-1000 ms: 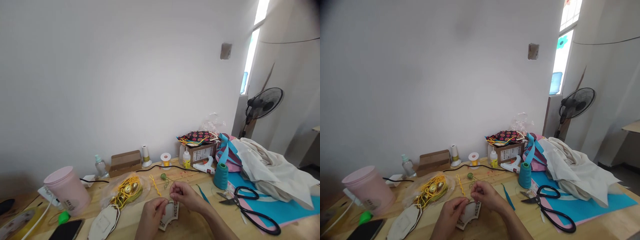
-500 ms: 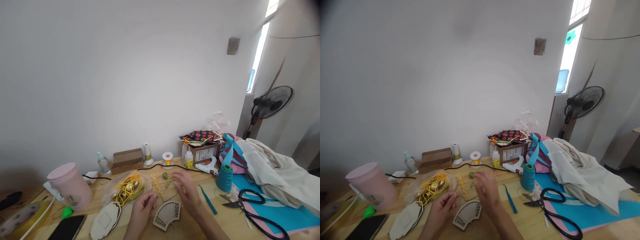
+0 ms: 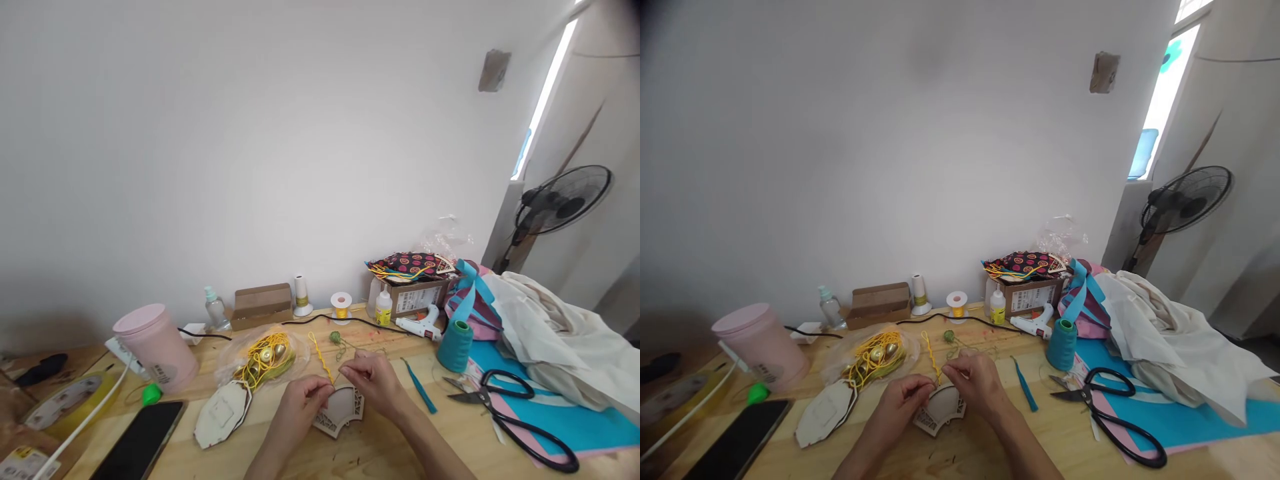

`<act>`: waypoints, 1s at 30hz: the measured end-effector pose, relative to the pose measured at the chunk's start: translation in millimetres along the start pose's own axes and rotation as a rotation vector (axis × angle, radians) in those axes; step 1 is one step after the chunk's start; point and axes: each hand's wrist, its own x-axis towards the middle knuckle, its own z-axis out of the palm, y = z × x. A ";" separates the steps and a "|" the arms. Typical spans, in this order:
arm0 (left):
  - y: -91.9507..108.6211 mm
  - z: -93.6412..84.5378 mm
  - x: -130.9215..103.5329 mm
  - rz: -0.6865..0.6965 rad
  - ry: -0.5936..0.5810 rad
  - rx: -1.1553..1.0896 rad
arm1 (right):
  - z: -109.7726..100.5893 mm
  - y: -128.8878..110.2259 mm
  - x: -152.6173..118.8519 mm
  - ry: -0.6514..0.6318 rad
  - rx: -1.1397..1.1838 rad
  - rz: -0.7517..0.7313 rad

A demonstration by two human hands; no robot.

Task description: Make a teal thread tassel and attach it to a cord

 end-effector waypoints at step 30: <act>14.7 -4.3 -3.9 0.070 -0.045 0.267 | 10.0 1.4 2.5 0.055 0.403 0.149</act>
